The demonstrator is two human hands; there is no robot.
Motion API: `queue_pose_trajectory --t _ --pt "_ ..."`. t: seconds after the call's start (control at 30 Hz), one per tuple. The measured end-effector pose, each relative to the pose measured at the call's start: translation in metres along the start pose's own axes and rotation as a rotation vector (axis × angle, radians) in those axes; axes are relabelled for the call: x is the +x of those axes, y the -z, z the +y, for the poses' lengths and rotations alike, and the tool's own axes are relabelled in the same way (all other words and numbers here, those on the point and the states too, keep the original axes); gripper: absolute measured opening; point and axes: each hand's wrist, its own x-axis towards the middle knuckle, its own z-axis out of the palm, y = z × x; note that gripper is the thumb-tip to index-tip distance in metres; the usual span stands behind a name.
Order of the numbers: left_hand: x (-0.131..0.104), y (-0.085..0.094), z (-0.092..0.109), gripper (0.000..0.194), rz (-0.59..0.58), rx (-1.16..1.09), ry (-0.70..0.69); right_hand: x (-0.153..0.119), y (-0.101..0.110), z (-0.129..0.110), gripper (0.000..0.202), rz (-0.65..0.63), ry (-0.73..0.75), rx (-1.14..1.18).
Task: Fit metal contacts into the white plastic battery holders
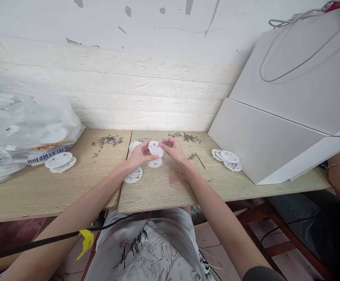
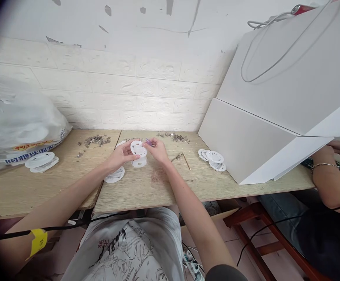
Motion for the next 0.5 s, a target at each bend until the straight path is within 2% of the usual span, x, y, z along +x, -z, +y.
queue_pose_trajectory --t 0.2,0.5 --pt "-0.001 0.001 0.0 0.076 -0.002 0.068 -0.011 -0.002 0.002 -0.006 0.033 -0.037 -0.042 -0.049" --pt "-0.002 0.001 0.002 0.077 0.003 0.084 -0.017 -0.003 0.004 -0.011 0.029 -0.048 -0.028 -0.049"
